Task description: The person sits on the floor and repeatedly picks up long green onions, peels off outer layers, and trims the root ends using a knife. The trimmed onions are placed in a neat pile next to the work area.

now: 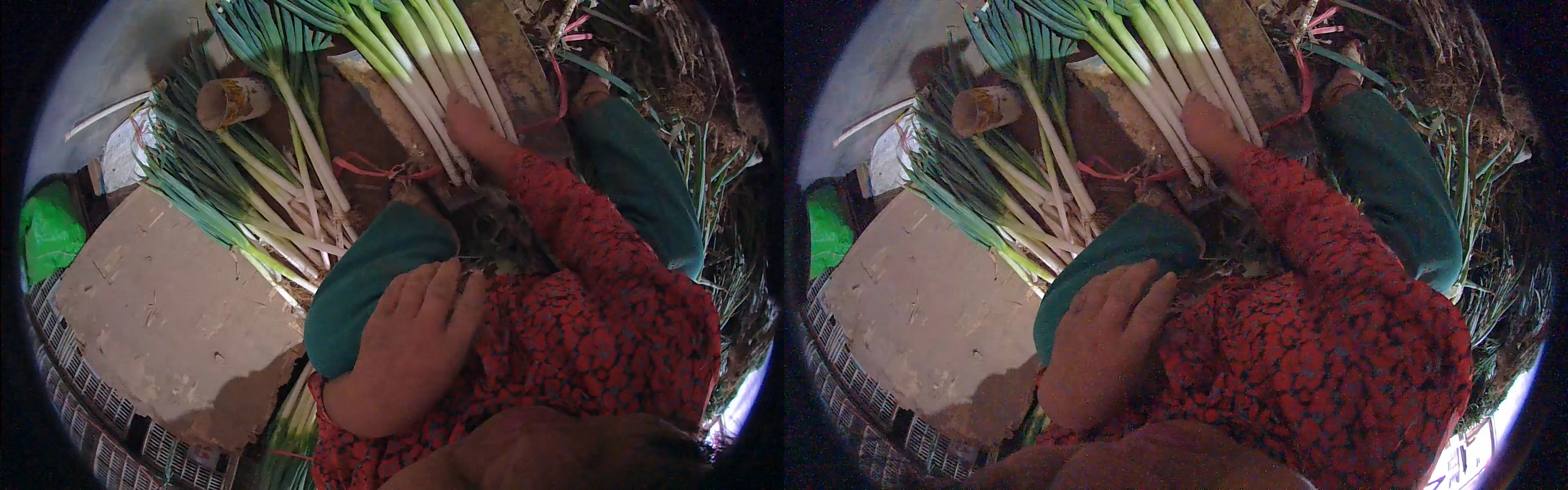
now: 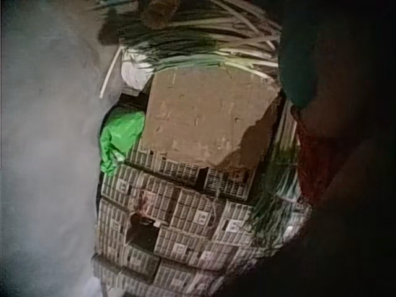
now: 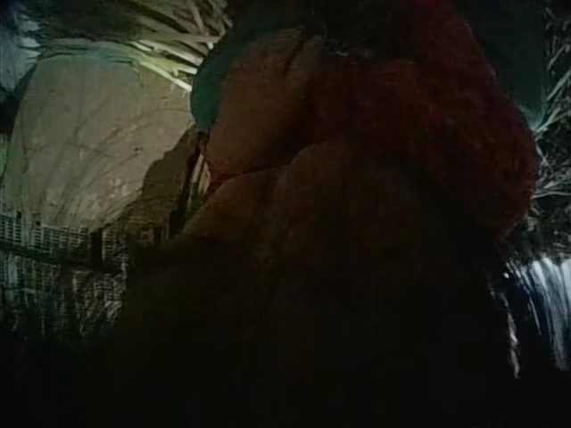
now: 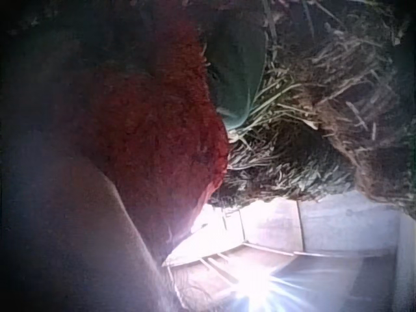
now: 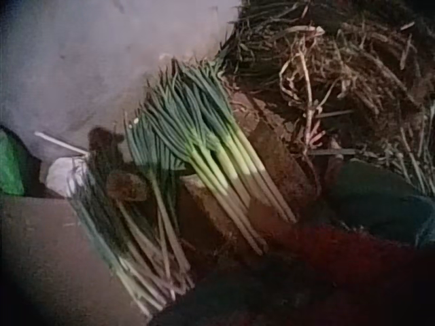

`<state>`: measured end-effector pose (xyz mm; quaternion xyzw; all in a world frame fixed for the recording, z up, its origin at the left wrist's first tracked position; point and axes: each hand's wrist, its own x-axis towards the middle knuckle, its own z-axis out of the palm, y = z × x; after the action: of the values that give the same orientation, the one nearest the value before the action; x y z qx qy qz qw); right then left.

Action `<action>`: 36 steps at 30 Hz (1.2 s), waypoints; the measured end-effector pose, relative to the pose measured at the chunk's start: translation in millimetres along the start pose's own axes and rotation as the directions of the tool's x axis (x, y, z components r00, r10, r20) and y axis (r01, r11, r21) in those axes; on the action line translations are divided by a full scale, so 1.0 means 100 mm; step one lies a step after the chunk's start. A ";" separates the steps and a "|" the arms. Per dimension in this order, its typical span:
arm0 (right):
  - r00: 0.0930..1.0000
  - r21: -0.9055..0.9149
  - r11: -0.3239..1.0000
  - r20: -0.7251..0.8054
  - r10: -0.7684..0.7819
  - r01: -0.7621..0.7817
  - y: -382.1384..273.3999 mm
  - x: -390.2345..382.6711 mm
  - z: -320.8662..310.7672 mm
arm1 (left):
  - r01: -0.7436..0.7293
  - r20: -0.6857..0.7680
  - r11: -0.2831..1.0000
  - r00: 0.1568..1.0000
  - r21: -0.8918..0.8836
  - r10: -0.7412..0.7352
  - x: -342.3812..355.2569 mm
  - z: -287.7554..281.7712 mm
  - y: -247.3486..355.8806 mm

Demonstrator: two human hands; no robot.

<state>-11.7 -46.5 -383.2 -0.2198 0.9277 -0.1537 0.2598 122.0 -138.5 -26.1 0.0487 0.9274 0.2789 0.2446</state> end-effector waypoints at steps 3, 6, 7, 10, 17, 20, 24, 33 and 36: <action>0.992 -0.060 0.992 0.055 0.115 -0.111 -0.03 0.08 0.00 | -0.031 0.022 1.000 0.999 -0.004 0.031 -0.02 0.00 0.06; 0.998 0.123 0.991 0.031 -0.049 0.045 0.24 0.18 0.03 | -0.053 -0.007 0.998 0.999 0.016 0.053 -0.07 0.03 0.11; 0.997 0.157 0.987 0.070 -0.020 0.009 0.23 0.18 -0.04 | -0.057 -0.026 0.998 0.998 0.016 0.057 -0.10 0.06 0.13; 0.972 0.307 0.941 0.223 0.077 -0.144 0.21 0.18 -0.41 | -0.099 -0.061 0.995 0.993 0.012 0.100 -0.13 0.10 0.13; 0.900 0.876 0.297 0.424 -0.098 -0.380 0.12 -0.02 -0.83 | -0.095 -0.091 0.995 0.991 0.030 0.097 -0.15 0.11 0.26; 0.873 0.867 0.278 0.464 -0.150 -0.414 -0.01 -0.18 -1.09 | -0.091 -0.126 0.991 0.987 0.096 0.102 -0.16 0.18 0.27; 0.895 0.875 0.386 0.393 -0.210 -0.293 -0.09 -0.51 -1.54 | -0.110 -0.171 0.991 0.978 0.074 0.122 -0.16 0.18 0.34; 0.982 0.936 0.317 0.178 -0.058 -0.151 -0.65 -2.38 -2.96 | -0.195 -0.203 0.968 0.953 0.161 0.225 -0.22 0.40 0.50; 0.966 0.927 0.323 0.236 -0.108 -0.191 -0.44 -2.80 -3.18 | -0.196 -0.215 0.968 0.950 0.154 0.226 -0.24 0.46 0.52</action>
<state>43.6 107.1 10.2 -0.0213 0.6282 -0.6277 0.4593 163.0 -77.6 -21.2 0.1309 0.9552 0.2458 0.1000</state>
